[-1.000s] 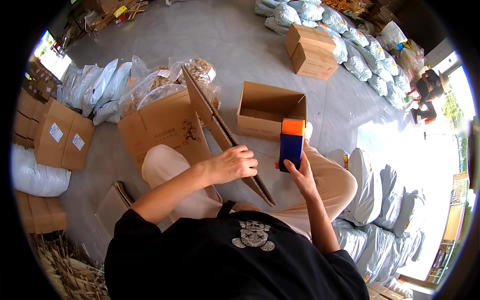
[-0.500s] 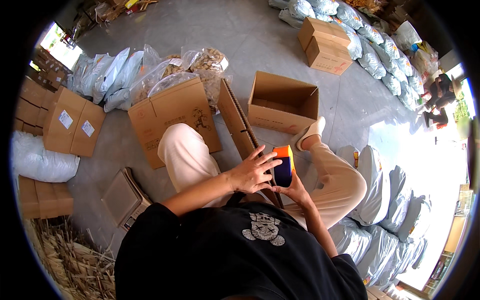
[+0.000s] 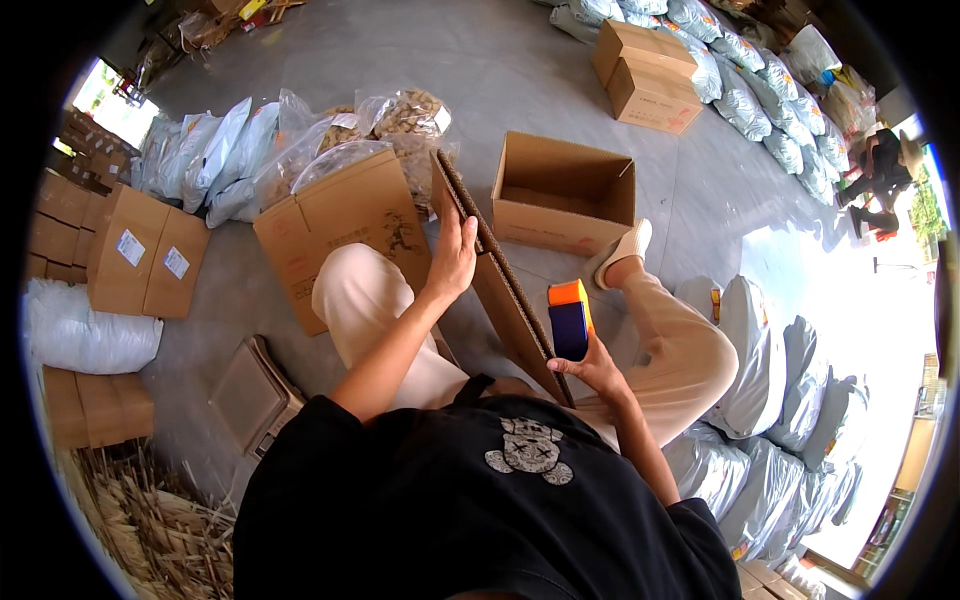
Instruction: The person assembles cardboard boxes by folding the flaps and sealing them with a handheld tape dispenser, then places large plastic bags containing food items into the completed boxes.
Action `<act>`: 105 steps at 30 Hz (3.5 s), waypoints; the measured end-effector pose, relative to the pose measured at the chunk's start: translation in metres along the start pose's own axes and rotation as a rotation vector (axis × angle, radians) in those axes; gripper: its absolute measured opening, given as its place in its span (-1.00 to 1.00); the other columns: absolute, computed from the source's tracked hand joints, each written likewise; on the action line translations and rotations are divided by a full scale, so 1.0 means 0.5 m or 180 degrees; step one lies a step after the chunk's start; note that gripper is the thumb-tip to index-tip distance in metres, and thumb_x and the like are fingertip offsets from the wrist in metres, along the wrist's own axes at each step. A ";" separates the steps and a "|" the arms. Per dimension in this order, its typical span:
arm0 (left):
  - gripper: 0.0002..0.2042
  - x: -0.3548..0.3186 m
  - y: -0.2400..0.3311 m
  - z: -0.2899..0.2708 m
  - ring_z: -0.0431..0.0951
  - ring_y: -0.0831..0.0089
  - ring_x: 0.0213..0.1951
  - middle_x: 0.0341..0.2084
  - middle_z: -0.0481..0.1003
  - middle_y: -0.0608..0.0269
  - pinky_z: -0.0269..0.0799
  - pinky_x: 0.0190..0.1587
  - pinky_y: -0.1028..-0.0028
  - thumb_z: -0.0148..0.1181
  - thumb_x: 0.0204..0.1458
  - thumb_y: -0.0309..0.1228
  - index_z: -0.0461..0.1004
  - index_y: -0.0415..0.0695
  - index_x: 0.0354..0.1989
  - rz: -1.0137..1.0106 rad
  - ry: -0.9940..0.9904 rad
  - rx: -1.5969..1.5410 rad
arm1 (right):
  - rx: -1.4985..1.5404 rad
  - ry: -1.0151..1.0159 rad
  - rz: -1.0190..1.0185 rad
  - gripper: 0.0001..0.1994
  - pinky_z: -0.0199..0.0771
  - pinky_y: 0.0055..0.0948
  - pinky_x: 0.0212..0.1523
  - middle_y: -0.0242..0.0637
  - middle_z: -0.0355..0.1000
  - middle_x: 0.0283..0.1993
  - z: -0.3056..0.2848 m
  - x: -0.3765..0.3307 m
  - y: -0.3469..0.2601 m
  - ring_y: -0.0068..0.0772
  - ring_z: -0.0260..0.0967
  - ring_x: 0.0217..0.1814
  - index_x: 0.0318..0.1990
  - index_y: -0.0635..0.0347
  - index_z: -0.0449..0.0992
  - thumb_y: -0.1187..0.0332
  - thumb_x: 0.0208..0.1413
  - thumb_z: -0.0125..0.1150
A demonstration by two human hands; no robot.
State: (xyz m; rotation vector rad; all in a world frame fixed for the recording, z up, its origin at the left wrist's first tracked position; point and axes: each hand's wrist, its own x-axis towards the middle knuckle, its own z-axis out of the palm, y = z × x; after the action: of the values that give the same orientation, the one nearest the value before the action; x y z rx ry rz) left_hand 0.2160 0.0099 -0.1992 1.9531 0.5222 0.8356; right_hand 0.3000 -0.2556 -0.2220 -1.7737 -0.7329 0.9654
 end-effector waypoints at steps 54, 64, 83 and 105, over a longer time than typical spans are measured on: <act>-0.45 0.003 0.004 0.067 0.53 0.21 -0.30 -0.44 0.49 -0.12 0.40 -0.28 0.31 -0.01 -0.19 -0.55 0.07 -0.53 0.05 0.0497 -0.3458 0.3521 | -0.0548 0.1674 -0.0992 -0.60 0.29 -0.14 -0.29 0.16 0.29 -0.26 0.131 0.099 0.087 0.19 0.26 -0.28 -0.15 0.38 0.18 0.35 -0.06 0.20; -0.01 0.010 -0.053 -0.027 0.38 0.11 -0.08 -0.17 0.37 -0.14 0.28 -0.01 0.35 0.25 -0.44 0.17 0.14 -0.44 0.06 0.1076 -0.4824 0.1905 | -0.0579 0.1614 -0.0728 -0.61 0.24 -0.13 -0.29 0.24 0.25 -0.29 0.136 0.103 0.094 0.20 0.21 -0.31 -0.13 0.48 0.15 0.36 0.01 0.11; 0.18 -0.063 -0.130 0.051 -0.07 0.11 0.24 0.19 -0.05 -0.09 -0.16 0.22 0.22 0.44 -0.53 -0.07 -0.25 -0.30 0.23 -0.1205 -0.2358 0.1572 | 0.0894 0.2202 -0.0767 -0.70 0.27 -0.57 -0.20 -0.37 0.36 -0.40 0.023 0.103 -0.054 -0.58 0.28 -0.34 -0.17 0.26 0.32 0.19 0.10 0.03; -0.43 -0.075 -0.169 0.086 0.55 0.23 -0.35 -0.40 0.50 -0.03 0.39 -0.27 0.41 0.33 -0.40 -0.12 0.46 -0.17 -0.14 -0.1250 -0.0889 0.0470 | 0.1310 0.0212 -0.0198 -0.56 0.37 -0.60 -0.56 -0.27 0.37 -0.54 0.034 0.101 -0.143 -0.51 0.35 -0.61 -0.24 0.42 0.36 0.08 0.05 0.09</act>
State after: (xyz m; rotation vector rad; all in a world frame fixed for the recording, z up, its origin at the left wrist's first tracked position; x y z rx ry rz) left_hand 0.2200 0.0014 -0.3006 1.9680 0.7818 0.2787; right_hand 0.3068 -0.1809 -0.1741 -1.4077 -0.5009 0.9339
